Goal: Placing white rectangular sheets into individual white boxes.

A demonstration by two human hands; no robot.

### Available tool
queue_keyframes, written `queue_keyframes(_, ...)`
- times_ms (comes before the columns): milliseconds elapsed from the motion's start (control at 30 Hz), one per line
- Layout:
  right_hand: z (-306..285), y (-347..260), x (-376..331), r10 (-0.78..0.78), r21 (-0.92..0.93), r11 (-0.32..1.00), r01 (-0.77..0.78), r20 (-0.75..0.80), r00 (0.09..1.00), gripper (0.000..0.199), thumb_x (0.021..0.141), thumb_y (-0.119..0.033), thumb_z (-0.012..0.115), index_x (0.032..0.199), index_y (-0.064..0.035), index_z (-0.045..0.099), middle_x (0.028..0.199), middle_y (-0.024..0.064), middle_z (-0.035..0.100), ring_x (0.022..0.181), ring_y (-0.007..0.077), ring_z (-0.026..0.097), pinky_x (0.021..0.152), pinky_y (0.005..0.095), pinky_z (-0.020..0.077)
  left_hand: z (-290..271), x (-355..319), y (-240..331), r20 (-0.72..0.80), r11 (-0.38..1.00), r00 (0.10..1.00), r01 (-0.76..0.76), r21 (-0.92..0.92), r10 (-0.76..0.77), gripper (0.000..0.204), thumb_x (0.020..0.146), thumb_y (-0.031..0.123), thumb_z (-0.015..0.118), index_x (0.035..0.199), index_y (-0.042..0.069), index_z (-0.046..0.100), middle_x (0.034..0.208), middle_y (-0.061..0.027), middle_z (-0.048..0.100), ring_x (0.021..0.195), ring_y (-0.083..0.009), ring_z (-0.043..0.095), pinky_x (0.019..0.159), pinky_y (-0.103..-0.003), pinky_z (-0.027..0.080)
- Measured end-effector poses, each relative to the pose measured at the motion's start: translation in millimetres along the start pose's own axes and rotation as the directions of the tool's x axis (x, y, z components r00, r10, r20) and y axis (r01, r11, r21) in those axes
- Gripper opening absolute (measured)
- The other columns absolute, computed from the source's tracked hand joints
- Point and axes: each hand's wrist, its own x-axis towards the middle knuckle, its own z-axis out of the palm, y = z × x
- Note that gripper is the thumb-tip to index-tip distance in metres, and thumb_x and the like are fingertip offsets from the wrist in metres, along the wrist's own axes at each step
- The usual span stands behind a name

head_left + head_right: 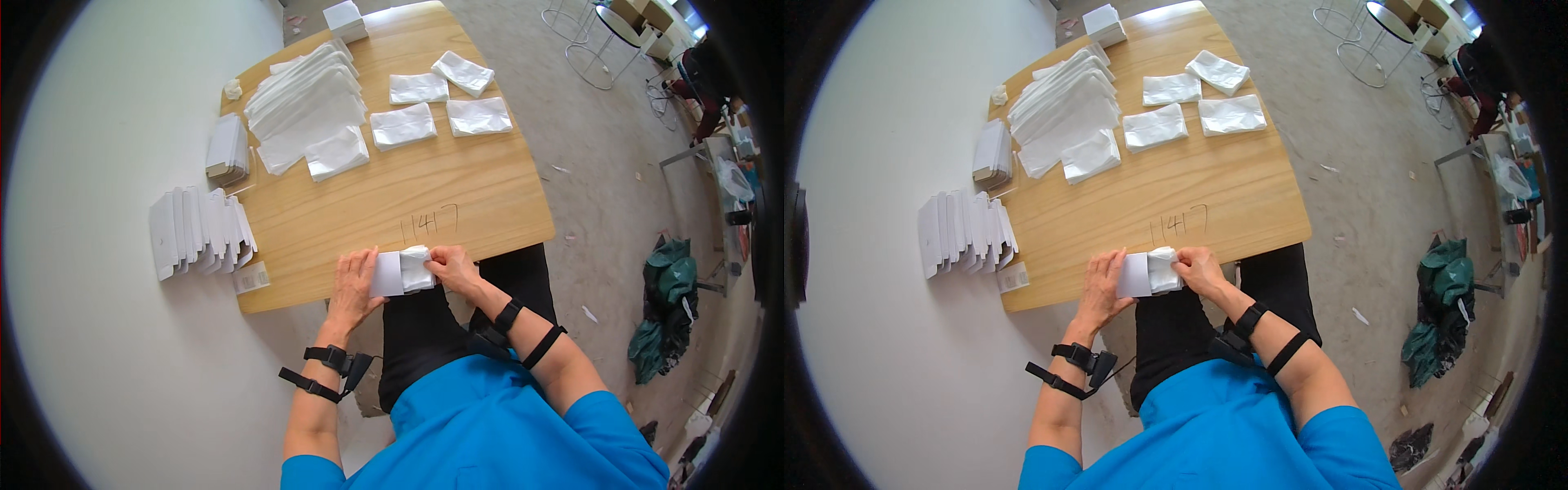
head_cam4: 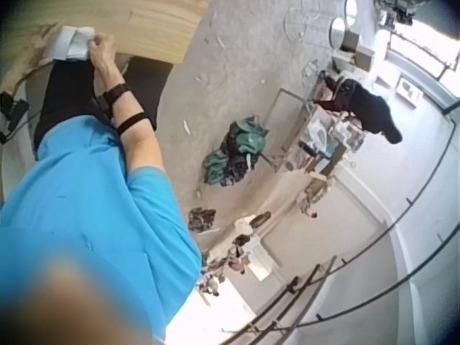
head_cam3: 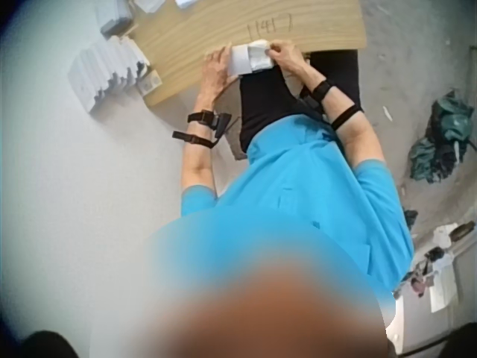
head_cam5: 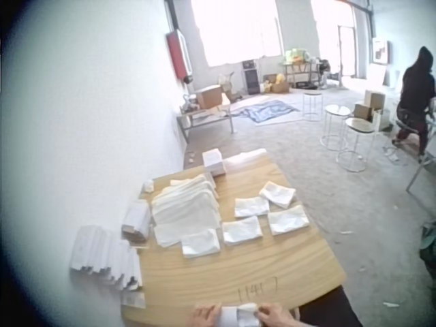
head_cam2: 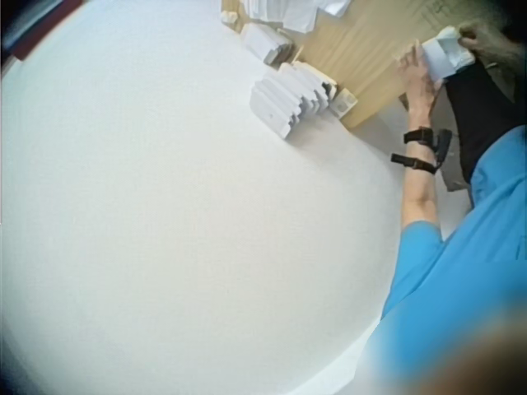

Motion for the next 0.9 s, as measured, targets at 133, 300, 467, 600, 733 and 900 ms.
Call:
queue_keyframes(133, 1, -2, -5, 0.071, 0.008, 0.997, -0.072, 0.045, 0.996, 0.021, 0.086, -0.013, 0.065, 0.099, 0.0019, 0.072, 0.08, 0.0104, 0.072, 0.068, 0.0172, 0.068, 0.063, 0.0323, 0.0533, 2, 4, 2, -0.009, 0.999, 1.0, -0.022, 0.024, 0.022, 0.101, 0.054, 0.02, 0.093, 0.141, 0.005, 0.044, 0.132, -0.0127, 0.05, 0.126, -0.0322, 0.046, 0.109, -0.047, 0.036)
queue_keyframes(300, -2, -16, -10, 0.174, 0.155, 0.971, -0.181, 0.057, 0.983, 0.022, 0.088, -0.012, 0.064, 0.102, 0.0021, 0.071, 0.081, 0.0098, 0.073, 0.069, 0.0153, 0.068, 0.062, 0.0298, 0.0534, 1, 3, 7, -0.03, 0.997, 0.999, -0.034, 0.07, 0.036, 0.092, 0.054, 0.022, 0.093, 0.134, 0.005, 0.051, 0.129, -0.013, 0.051, 0.122, -0.034, 0.047, 0.105, -0.046, 0.039)
queue_keyframes(467, -20, -22, -1, 0.102, 0.201, 0.971, -0.131, 0.151, 0.983, 0.018, 0.087, -0.01, 0.065, 0.099, 0.0019, 0.071, 0.077, 0.0067, 0.071, 0.062, 0.0116, 0.063, 0.056, 0.0277, 0.0508, -8, 6, 15, -0.036, 0.999, 0.999, -0.032, 0.028, 0.033, 0.092, 0.054, 0.025, 0.093, 0.133, 0.005, 0.049, 0.129, -0.0135, 0.05, 0.123, -0.0346, 0.047, 0.106, -0.047, 0.038)
queue_keyframes(600, -43, -45, 5, 0.041, 0.028, 0.998, -0.052, 0.289, 0.956, 0.015, 0.087, -0.01, 0.065, 0.095, 0.0009, 0.072, 0.074, 0.0061, 0.069, 0.064, 0.0114, 0.062, 0.057, 0.0274, 0.05, -10, 7, 10, 0.023, 0.996, 0.999, -0.034, -0.086, 0.036, 0.094, 0.055, 0.028, 0.093, 0.134, 0.005, 0.048, 0.134, -0.0131, 0.05, 0.127, -0.0317, 0.047, 0.109, -0.05, 0.033)
queue_keyframes(733, -42, -53, 3, -0.112, -0.128, 0.981, 0.149, 0.256, 0.96, 0.015, 0.087, -0.01, 0.064, 0.094, 0.0014, 0.072, 0.074, 0.0072, 0.07, 0.063, 0.0124, 0.063, 0.057, 0.0279, 0.0502, -10, 8, 12, 0.076, 0.992, 0.997, -0.009, -0.123, 0.018, 0.096, 0.056, 0.029, 0.093, 0.137, 0.005, 0.046, 0.137, -0.0133, 0.048, 0.128, -0.0305, 0.047, 0.112, -0.052, 0.031)
queue_keyframes(900, -39, -48, -5, 0.101, -0.025, 0.995, -0.098, 0.245, 0.964, 0.015, 0.092, -0.007, 0.063, 0.101, 0.0036, 0.069, 0.08, 0.0047, 0.069, 0.067, 0.0105, 0.062, 0.057, 0.026, 0.0499, -12, 9, 31, 0.039, 1.0, 0.999, 0.021, -0.005, -0.021, 0.101, 0.059, 0.03, 0.092, 0.142, 0.005, 0.039, 0.137, -0.0125, 0.048, 0.131, -0.0308, 0.044, 0.116, -0.056, 0.027)
